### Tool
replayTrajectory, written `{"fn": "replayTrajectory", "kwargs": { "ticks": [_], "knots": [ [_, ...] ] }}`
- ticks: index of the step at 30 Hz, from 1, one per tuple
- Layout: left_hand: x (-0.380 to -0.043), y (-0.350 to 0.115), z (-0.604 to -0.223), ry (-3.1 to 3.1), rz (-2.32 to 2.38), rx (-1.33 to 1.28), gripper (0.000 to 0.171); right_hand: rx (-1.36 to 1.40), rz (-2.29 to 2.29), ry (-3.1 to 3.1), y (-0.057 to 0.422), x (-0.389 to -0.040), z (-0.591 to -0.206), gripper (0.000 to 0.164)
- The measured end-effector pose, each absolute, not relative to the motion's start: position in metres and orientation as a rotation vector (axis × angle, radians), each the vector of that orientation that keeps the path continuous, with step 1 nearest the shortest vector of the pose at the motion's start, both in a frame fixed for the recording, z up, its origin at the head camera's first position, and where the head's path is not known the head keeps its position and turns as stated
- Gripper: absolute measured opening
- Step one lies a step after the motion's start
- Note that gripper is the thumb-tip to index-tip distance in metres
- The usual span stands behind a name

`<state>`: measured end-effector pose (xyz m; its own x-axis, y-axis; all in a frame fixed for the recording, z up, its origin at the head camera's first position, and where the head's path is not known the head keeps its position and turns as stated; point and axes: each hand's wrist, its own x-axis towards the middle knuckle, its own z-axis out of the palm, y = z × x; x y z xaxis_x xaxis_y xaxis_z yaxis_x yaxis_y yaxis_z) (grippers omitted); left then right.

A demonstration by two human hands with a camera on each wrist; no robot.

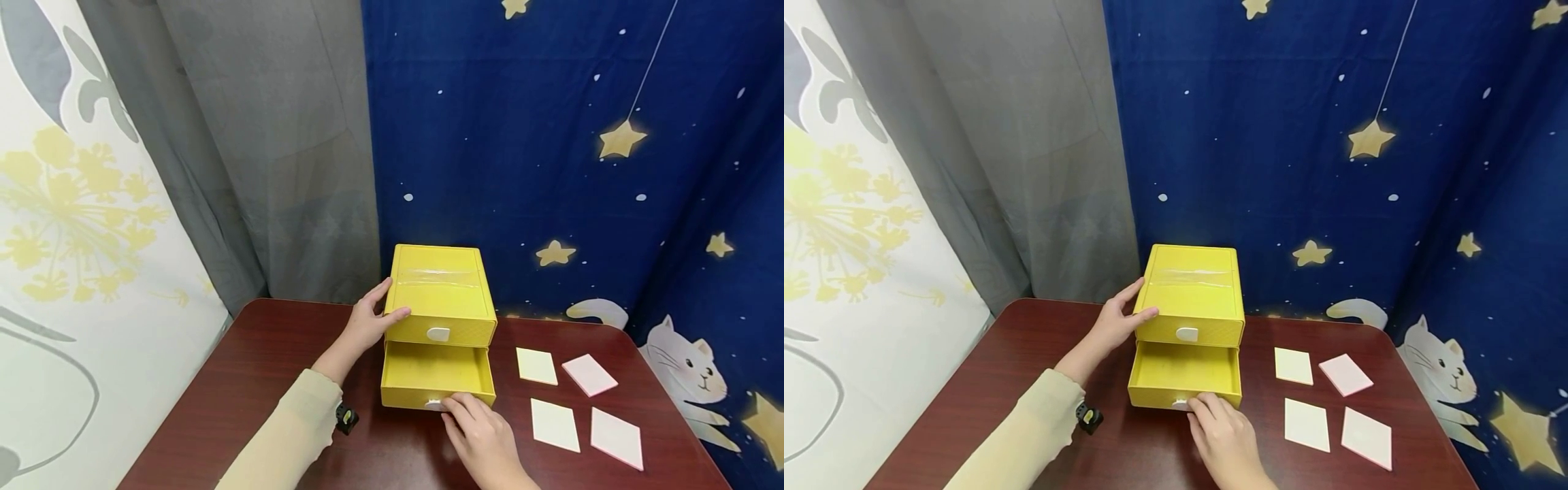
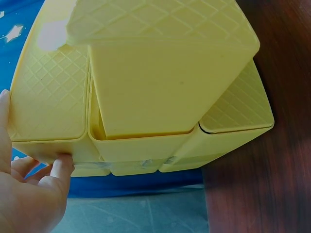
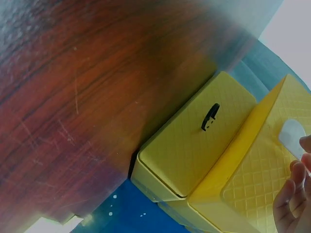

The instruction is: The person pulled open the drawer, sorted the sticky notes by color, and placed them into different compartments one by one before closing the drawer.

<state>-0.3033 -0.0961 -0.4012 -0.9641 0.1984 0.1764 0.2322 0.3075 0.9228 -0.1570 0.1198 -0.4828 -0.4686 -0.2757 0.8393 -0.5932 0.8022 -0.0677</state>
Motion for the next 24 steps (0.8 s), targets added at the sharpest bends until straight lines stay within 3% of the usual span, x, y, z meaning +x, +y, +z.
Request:
{"fn": "replayTrajectory", "kwargs": {
  "ticks": [17, 24],
  "knots": [
    [-0.303, -0.097, -0.400, -2.500, -1.801, -0.418, 0.085, 0.453, 0.567, -2.125, 0.178, -0.159, -0.460, 0.024],
    [-0.300, -0.096, -0.394, -2.508, -1.831, -0.417, 0.082, 0.263, 0.603, -2.412, 0.208, -0.160, -0.463, 0.050]
  ]
}}
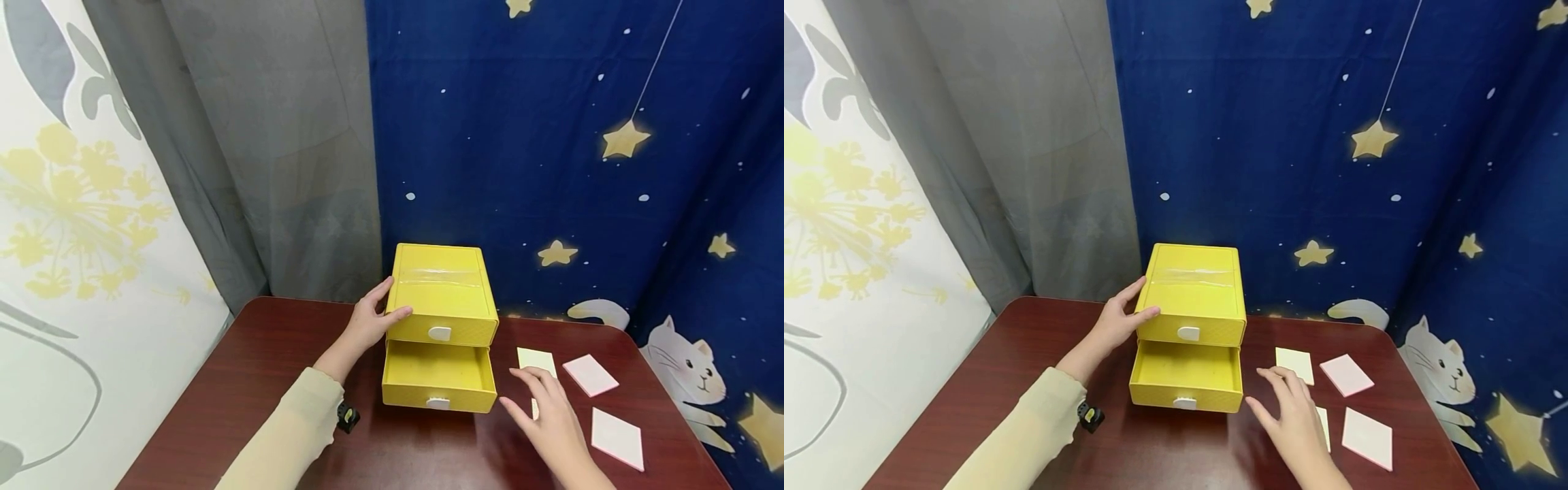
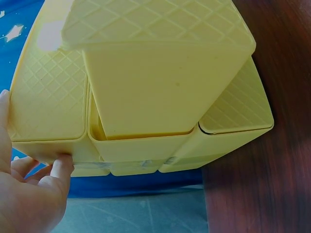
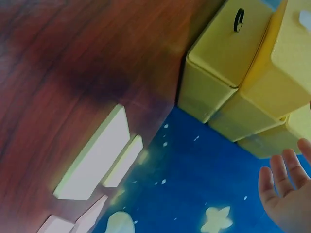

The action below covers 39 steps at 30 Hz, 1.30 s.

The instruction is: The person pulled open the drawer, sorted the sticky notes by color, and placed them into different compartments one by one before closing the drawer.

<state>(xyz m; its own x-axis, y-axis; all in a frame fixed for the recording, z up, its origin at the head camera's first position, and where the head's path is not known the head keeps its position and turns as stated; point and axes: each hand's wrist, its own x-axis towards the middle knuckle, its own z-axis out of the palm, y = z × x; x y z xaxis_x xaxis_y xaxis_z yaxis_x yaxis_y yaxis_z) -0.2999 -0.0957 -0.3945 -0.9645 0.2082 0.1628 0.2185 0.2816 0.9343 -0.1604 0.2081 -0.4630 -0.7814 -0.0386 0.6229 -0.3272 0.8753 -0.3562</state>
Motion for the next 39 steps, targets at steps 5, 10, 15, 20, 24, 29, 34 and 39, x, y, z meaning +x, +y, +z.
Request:
{"fn": "replayTrajectory", "kwargs": {
  "ticks": [5, 10, 15, 20, 24, 29, 34, 39],
  "knots": [
    [-0.285, -0.095, -0.373, -2.536, -1.829, -0.417, 0.080, 0.199, 0.646, -2.536, 0.227, -0.163, -0.464, 0.055],
    [-0.276, -0.094, -0.364, -2.537, -1.807, -0.418, 0.077, 0.151, 0.618, -2.789, 0.249, -0.169, -0.475, 0.073],
    [-0.277, -0.094, -0.367, -2.531, -1.809, -0.434, 0.077, 0.148, 0.604, -2.944, 0.267, -0.172, -0.492, 0.084],
    [-0.279, -0.095, -0.368, -2.529, -1.823, -0.448, 0.079, 0.151, 0.600, -3.039, 0.283, -0.175, -0.507, 0.092],
    [-0.280, -0.095, -0.369, -2.533, -1.833, -0.451, 0.080, 0.155, 0.593, -3.088, 0.294, -0.176, -0.513, 0.094],
    [-0.280, -0.095, -0.369, -2.536, -1.835, -0.449, 0.080, 0.160, 0.569, -3.141, 0.306, -0.178, -0.514, 0.092],
    [-0.279, -0.095, -0.368, -2.538, -1.827, -0.441, 0.080, 0.167, 0.548, -3.166, 0.312, -0.179, -0.512, 0.088],
    [-0.289, -0.095, -0.381, -2.531, -1.830, -0.409, 0.079, 0.152, 0.510, -3.175, 0.314, -0.181, -0.513, 0.085]
  ]
}}
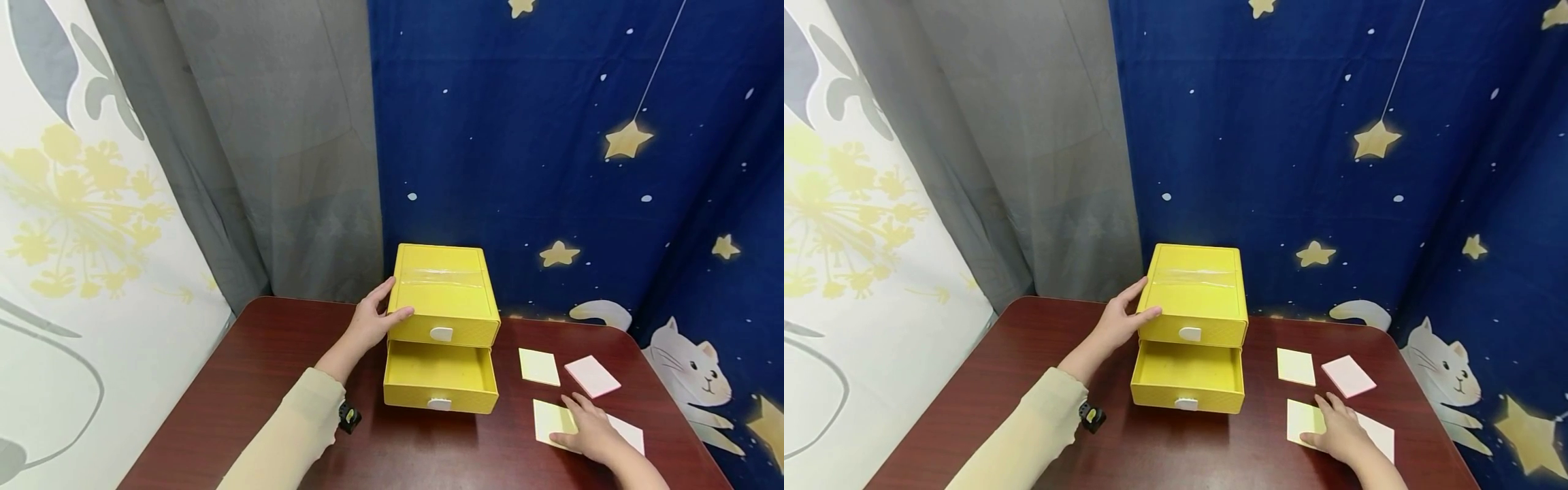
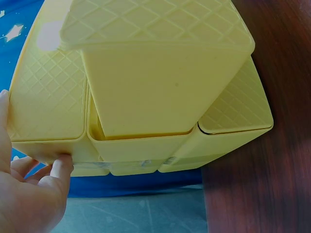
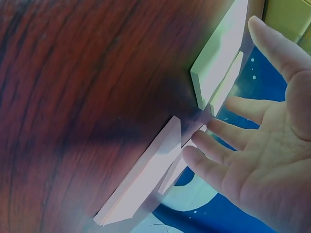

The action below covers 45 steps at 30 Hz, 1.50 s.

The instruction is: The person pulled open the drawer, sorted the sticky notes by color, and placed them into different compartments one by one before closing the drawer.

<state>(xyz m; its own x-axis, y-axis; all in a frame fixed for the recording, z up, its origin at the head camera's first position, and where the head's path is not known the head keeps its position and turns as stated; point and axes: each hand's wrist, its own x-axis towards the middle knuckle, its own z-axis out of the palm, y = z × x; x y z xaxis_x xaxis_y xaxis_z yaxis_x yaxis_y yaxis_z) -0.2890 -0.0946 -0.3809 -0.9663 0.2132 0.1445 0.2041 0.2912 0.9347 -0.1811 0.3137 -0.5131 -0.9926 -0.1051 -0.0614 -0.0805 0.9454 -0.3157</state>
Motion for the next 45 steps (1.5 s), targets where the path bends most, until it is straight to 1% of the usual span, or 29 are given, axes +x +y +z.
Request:
{"fn": "replayTrajectory", "kwargs": {
  "ticks": [5, 25, 28, 32, 39, 42, 45],
  "knots": [
    [-0.303, -0.096, -0.401, 2.512, 1.861, 0.402, 0.082, -0.104, -0.465, 3.002, 0.315, -0.184, -0.514, 0.082],
    [-0.303, -0.097, -0.402, 2.527, 1.866, 0.402, 0.084, -0.048, -0.403, 2.995, 0.311, -0.191, -0.508, 0.063],
    [-0.303, -0.096, -0.402, 2.523, 1.867, 0.403, 0.084, -0.022, -0.439, 2.994, 0.312, -0.191, -0.507, 0.063],
    [-0.302, -0.096, -0.398, 2.512, 1.861, 0.407, 0.084, -0.003, -0.456, 2.996, 0.313, -0.190, -0.506, 0.067],
    [-0.288, -0.095, -0.378, 2.500, 1.822, 0.422, 0.081, 0.052, -0.510, 3.014, 0.312, -0.191, -0.504, 0.069],
    [-0.293, -0.095, -0.385, 2.501, 1.832, 0.422, 0.082, 0.069, -0.540, 3.010, 0.312, -0.191, -0.503, 0.068],
    [-0.300, -0.096, -0.396, 2.507, 1.850, 0.412, 0.083, 0.063, -0.543, 3.007, 0.311, -0.192, -0.500, 0.061]
  ]
}}
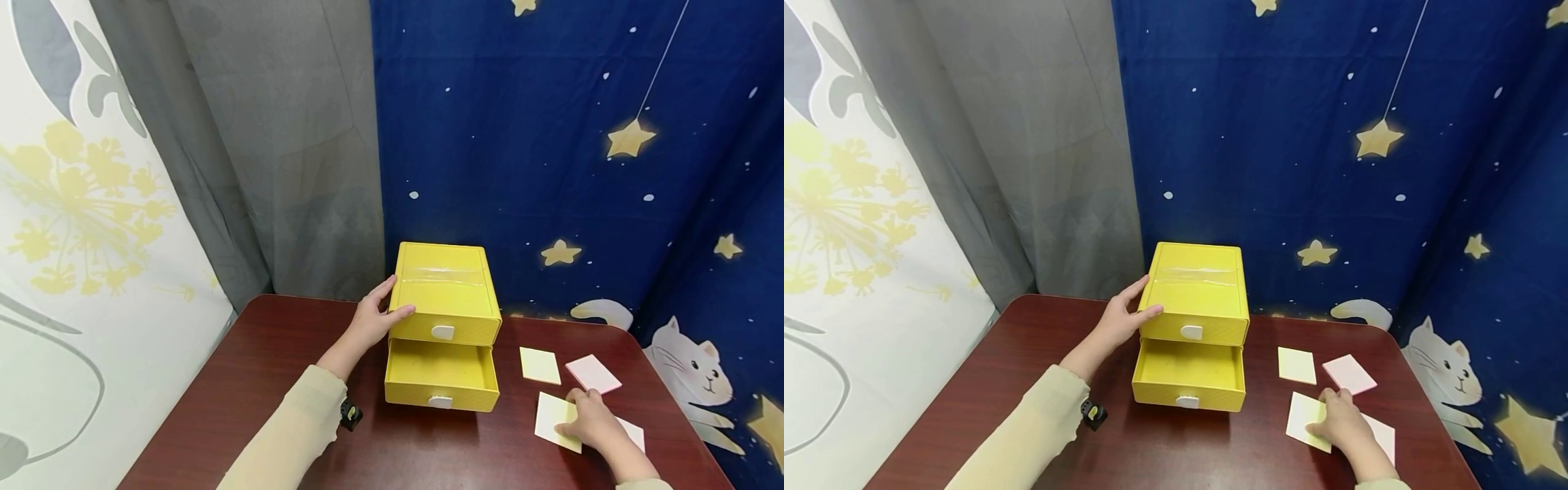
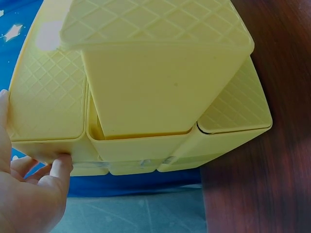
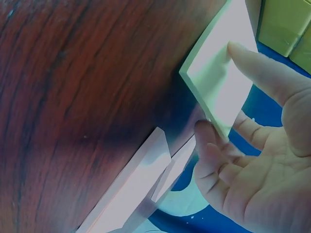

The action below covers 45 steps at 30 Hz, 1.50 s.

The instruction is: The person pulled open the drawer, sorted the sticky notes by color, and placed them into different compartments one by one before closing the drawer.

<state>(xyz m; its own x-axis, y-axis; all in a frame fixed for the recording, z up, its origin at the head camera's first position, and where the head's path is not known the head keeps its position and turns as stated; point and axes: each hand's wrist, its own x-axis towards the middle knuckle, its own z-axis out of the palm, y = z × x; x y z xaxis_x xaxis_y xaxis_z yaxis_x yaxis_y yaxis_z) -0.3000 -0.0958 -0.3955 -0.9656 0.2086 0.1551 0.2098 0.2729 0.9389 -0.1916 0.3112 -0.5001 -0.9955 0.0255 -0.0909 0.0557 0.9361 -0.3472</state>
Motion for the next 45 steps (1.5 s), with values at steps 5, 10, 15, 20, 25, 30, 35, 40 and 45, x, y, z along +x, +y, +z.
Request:
{"fn": "replayTrajectory", "kwargs": {
  "ticks": [5, 10, 15, 20, 25, 30, 35, 40, 45],
  "knots": [
    [-0.303, -0.096, -0.401, -2.489, -1.840, -0.406, 0.085, 0.070, -0.526, 3.018, 0.310, -0.193, -0.493, 0.041],
    [-0.303, -0.096, -0.401, -2.488, -1.828, -0.415, 0.085, 0.090, -0.548, 2.991, 0.310, -0.192, -0.485, 0.030],
    [-0.289, -0.096, -0.383, -2.497, -1.845, -0.446, 0.082, 0.089, -0.578, 2.975, 0.309, -0.189, -0.477, 0.023],
    [-0.277, -0.095, -0.367, -2.523, -1.845, -0.445, 0.080, 0.035, -0.588, 2.991, 0.305, -0.185, -0.471, 0.021],
    [-0.278, -0.095, -0.367, -2.531, -1.834, -0.439, 0.080, -0.029, -0.609, 2.999, 0.302, -0.181, -0.468, 0.020],
    [-0.278, -0.095, -0.368, -2.537, -1.830, -0.435, 0.080, -0.082, -0.606, 3.024, 0.299, -0.179, -0.466, 0.018],
    [-0.278, -0.095, -0.367, -2.542, -1.824, -0.427, 0.080, -0.129, -0.634, 3.070, 0.297, -0.175, -0.464, 0.016],
    [-0.276, -0.094, -0.365, -2.550, -1.811, -0.417, 0.079, -0.110, -0.630, 3.146, 0.293, -0.171, -0.460, 0.015],
    [-0.276, -0.094, -0.366, -2.547, -1.811, -0.420, 0.079, -0.079, -0.612, 3.263, 0.288, -0.170, -0.457, 0.015]
  ]
}}
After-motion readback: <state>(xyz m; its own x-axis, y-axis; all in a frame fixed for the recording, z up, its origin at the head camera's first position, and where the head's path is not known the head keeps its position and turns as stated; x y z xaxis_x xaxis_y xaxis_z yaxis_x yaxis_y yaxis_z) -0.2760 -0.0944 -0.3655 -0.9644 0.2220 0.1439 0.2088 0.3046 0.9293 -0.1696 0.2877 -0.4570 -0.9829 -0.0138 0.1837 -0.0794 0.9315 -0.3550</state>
